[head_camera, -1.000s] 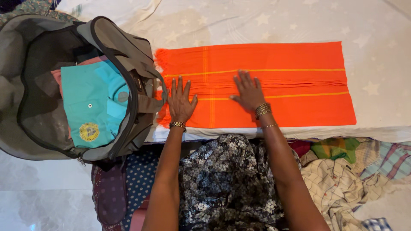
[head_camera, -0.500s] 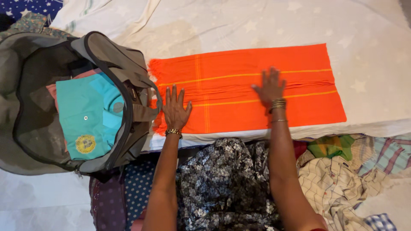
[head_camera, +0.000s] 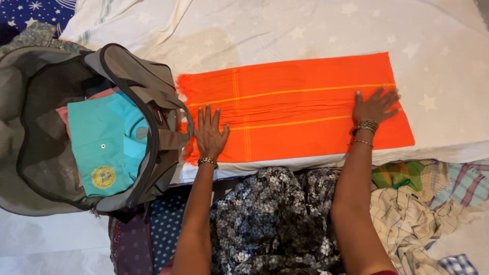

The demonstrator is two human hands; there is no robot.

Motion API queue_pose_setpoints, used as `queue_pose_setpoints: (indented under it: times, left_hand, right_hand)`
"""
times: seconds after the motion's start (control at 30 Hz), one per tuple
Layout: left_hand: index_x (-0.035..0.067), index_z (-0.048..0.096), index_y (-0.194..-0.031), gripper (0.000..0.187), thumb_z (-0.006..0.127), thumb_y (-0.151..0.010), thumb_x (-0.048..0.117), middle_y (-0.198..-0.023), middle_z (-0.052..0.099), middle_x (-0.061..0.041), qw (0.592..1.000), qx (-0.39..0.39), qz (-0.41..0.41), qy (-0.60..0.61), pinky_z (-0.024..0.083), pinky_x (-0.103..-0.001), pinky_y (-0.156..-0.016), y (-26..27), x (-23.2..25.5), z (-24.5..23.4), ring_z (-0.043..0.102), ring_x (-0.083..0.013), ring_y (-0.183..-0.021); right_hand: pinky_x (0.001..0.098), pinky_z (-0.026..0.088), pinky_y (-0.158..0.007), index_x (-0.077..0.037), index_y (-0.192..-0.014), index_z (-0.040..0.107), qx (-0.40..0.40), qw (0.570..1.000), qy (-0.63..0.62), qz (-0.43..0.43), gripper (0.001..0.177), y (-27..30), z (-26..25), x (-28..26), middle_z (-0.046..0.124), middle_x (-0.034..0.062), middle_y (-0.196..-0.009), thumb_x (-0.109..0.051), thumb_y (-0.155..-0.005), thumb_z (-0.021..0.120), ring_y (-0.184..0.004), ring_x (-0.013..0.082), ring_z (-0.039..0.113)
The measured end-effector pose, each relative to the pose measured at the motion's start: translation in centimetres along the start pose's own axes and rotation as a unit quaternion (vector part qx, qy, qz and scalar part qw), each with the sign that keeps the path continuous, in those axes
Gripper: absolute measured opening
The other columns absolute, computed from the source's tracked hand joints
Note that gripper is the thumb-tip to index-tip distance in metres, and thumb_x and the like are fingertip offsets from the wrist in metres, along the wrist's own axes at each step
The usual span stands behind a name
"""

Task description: The person folds an orange cloth by hand on a bed.

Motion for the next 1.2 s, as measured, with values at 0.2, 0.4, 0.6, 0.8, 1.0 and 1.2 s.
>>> queue_pose_setpoints:
  times: [0.2, 0.4, 0.6, 0.8, 1.0, 1.2]
  left_hand:
    - [0.018, 0.058, -0.147, 0.061, 0.062, -0.094, 0.046, -0.166, 0.034, -0.010, 1.000, 0.019, 0.004, -0.018, 0.045, -0.062, -0.097, 0.0, 0.1, -0.2, 0.026, -0.0328, -0.155]
    - [0.016, 0.057, -0.147, 0.060, 0.062, -0.094, 0.044, -0.166, 0.034, -0.011, 1.000, 0.003, 0.000, 0.001, 0.043, -0.063, -0.097, 0.0, 0.0, -0.1, 0.026, -0.0343, -0.155]
    - [0.016, 0.058, -0.147, 0.061, 0.064, -0.093, 0.045, -0.165, 0.036, -0.011, 1.000, 0.001, -0.004, -0.008, 0.042, -0.064, -0.099, -0.1, 0.1, 0.1, 0.026, -0.0340, -0.155]
    - [0.015, 0.057, -0.147, 0.060, 0.062, -0.095, 0.044, -0.166, 0.036, -0.013, 1.000, 0.002, -0.002, -0.006, 0.040, -0.065, -0.100, 0.0, -0.1, 0.4, 0.025, -0.0350, -0.155]
    - [0.015, 0.057, -0.147, 0.060, 0.061, -0.095, 0.045, -0.165, 0.036, -0.012, 1.000, 0.005, 0.004, -0.031, 0.035, -0.066, -0.106, 0.0, -0.2, 0.6, 0.025, -0.0339, -0.154]
    - [0.016, 0.057, -0.147, 0.060, 0.062, -0.095, 0.045, -0.165, 0.036, -0.011, 0.999, 0.020, 0.012, -0.030, 0.035, -0.066, -0.107, 0.0, -0.1, 0.4, 0.026, -0.0339, -0.155]
  right_hand:
    - [0.0661, 0.014, -0.116, -0.004, -0.159, 0.033, 0.118, 0.993, -0.001, 0.021, 0.080, -1.7, 1.3, 4.4, 0.017, 0.0217, -0.166, -0.061, -0.105, 0.050, -0.151, 0.0414, 0.014]
    - [0.0535, 0.042, -0.090, -0.007, -0.113, 0.074, 0.219, 0.974, 0.015, -0.054, 0.020, -3.0, 1.5, 7.0, 0.060, 0.0123, -0.123, -0.025, -0.107, 0.068, -0.114, 0.0348, 0.051]
    - [0.0521, 0.040, -0.083, -0.008, -0.097, 0.078, 0.277, 0.958, 0.022, -0.077, 0.019, -2.6, 1.2, 6.5, 0.062, 0.0114, -0.108, -0.027, -0.097, 0.076, -0.105, 0.0331, 0.052]
    - [0.0527, 0.039, -0.081, -0.006, -0.112, 0.073, 0.338, 0.938, 0.020, -0.075, 0.032, -2.9, 1.7, 6.5, 0.058, 0.0112, -0.114, -0.032, -0.094, 0.081, -0.106, 0.0328, 0.049]
    - [0.0542, 0.041, -0.081, -0.001, -0.100, 0.070, 0.263, 0.964, 0.029, -0.014, 0.044, -3.4, 1.4, 5.6, 0.054, 0.0150, -0.116, -0.040, -0.088, 0.085, -0.107, 0.0357, 0.049]
    - [0.0537, 0.042, -0.082, -0.001, -0.101, 0.072, 0.246, 0.969, 0.007, 0.024, 0.044, -4.3, 1.1, 5.5, 0.054, 0.0141, -0.115, -0.039, -0.083, 0.084, -0.105, 0.0351, 0.050]
Point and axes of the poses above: each hand's wrist, its own y-axis away from the middle knuckle, its own z-axis out of the palm, x = y × z, the point moved 1 cm from there along -y, towards the middle knuckle
